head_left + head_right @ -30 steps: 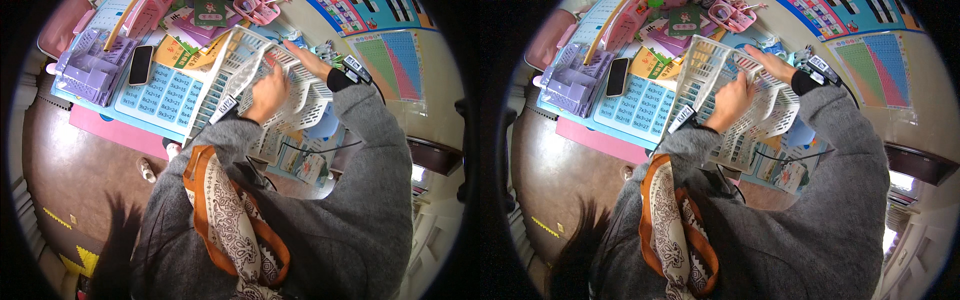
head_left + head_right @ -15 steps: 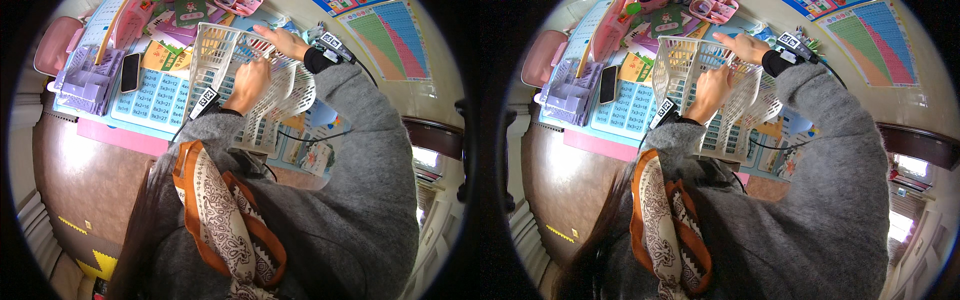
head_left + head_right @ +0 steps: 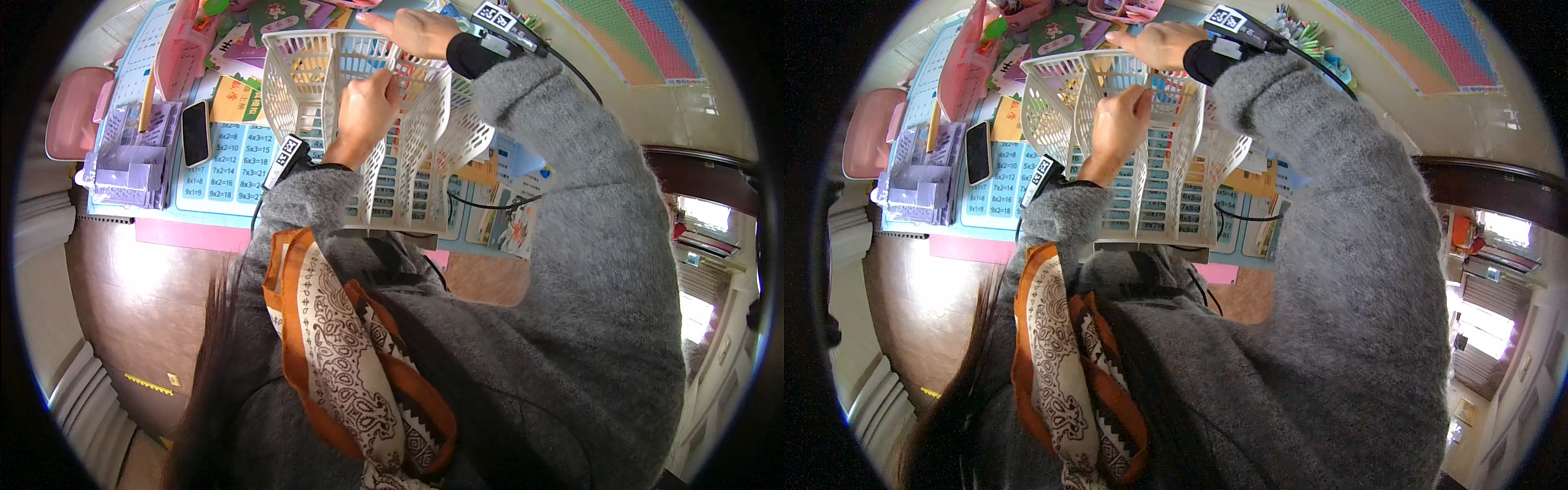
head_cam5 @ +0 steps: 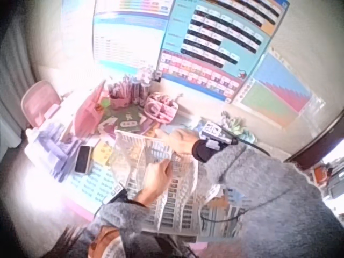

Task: The person assembles a white plastic storage rack by hand. They align and snap together multiple slotted panels and dividers on a table, then lift and rotate the partially assembled unit to connect additional pieces.

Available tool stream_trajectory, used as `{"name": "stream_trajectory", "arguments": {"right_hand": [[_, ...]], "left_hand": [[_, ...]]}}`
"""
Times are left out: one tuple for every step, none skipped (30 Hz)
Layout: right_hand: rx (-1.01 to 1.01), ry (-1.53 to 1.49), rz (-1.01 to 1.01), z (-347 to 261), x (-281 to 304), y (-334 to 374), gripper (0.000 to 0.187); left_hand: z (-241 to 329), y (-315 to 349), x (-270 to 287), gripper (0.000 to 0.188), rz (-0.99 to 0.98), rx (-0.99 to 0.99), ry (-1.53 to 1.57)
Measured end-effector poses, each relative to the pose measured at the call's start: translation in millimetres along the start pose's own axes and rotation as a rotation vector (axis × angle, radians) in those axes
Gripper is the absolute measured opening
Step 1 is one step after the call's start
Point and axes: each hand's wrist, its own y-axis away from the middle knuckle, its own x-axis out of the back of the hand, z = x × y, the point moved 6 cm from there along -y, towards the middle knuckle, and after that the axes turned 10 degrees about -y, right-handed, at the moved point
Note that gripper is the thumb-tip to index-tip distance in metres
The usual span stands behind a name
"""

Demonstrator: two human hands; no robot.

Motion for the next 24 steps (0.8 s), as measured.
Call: {"name": "stream_trajectory", "arguments": {"right_hand": [[-0.003,0.007,0.045,2.8,-2.2,-4.4,0.081],[-0.003,0.017,0.090,5.5,-5.4,-9.6,0.081],[-0.004,0.026,0.133,7.8,-9.5,-14.7,0.081],[-0.005,0.034,0.176,10.6,-12.6,-18.3,0.081],[-0.006,0.034,0.166,12.7,-18.0,-22.6,0.081],[-0.005,0.036,0.158,13.3,-22.0,-24.9,0.080],[-0.001,0.040,0.150,12.1,-25.3,-27.0,0.080],[-0.021,0.038,0.095,12.5,-27.6,-26.6,0.077],[0.092,0.034,0.179,4.9,-20.4,-23.5,0.078],[0.202,0.030,0.263,-3.8,-11.0,-17.9,0.078],[0.312,0.026,0.347,-11.9,-2.8,-7.4,0.079],[0.171,0.107,0.092,-4.3,-6.5,-9.1,0.082],[0.301,0.085,0.161,-11.4,4.9,2.1,0.080],[0.430,0.073,0.231,-17.8,15.0,11.8,0.078],[0.378,0.042,-0.034,-3.6,15.3,21.9,0.076],[0.356,0.100,-0.061,-1.2,13.8,26.4,0.066],[0.455,0.084,-0.041,-0.7,19.0,35.4,0.054],[0.513,-0.030,-0.025,0.2,20.5,42.4,0.048],[0.504,-0.111,-0.012,5.2,21.4,46.2,0.042],[0.542,-0.162,0.032,7.5,23.3,50.6,0.038],[0.498,-0.181,0.050,12.6,21.0,51.7,0.034],[0.420,-0.191,0.056,18.9,19.1,50.6,0.031],[0.460,-0.171,0.096,17.4,19.0,51.9,0.032],[0.466,-0.145,0.124,17.1,19.4,52.2,0.033]], "left_hand": [[-0.1,0.0,-0.8,0.018,-0.013,0.007,-0.018],[0.0,-0.2,-0.8,0.018,-0.013,0.012,-0.034],[1.2,0.1,0.4,0.018,0.006,0.001,-0.044],[0.9,-0.3,-0.1,0.020,-0.005,0.016,-0.044],[1.5,-0.2,0.3,0.020,-0.001,0.014,-0.060],[2.2,-0.6,1.2,0.021,0.008,0.010,-0.076],[2.3,-1.0,2.1,0.021,0.018,0.007,-0.091],[1.9,-1.2,1.5,0.022,-0.001,0.018,-0.111],[0.9,-1.6,0.7,0.022,-0.020,0.028,-0.131],[0.8,-2.1,0.7,0.023,-0.026,0.028,-0.139],[-0.2,-2.6,-0.2,0.023,-0.043,0.036,-0.156],[-0.4,-3.1,-0.2,0.023,-0.047,0.033,-0.164],[-0.6,-3.6,-0.6,0.024,-0.055,0.032,-0.172],[-1.0,-4.1,-1.9,0.024,-0.077,0.033,-0.191],[-1.2,-4.3,-3.0,0.025,-0.098,0.034,-0.210],[-0.7,-4.8,-4.2,0.025,-0.117,0.025,-0.222],[-1.1,-5.0,-4.6,0.026,-0.131,0.033,-0.234],[-0.7,-5.3,-5.2,0.027,-0.145,0.035,-0.240],[-0.2,-5.4,-4.6,0.028,-0.147,0.034,-0.239],[0.0,-5.4,-4.8,0.029,-0.159,0.043,-0.257],[-0.6,-5.2,-5.2,0.029,-0.178,0.059,-0.264],[0.0,-5.4,-4.8,0.029,-0.180,0.062,-0.260],[1.6,-5.8,-4.3,0.030,-0.175,0.046,-0.243],[1.0,-5.7,-4.9,0.029,-0.194,0.060,-0.264]]}}
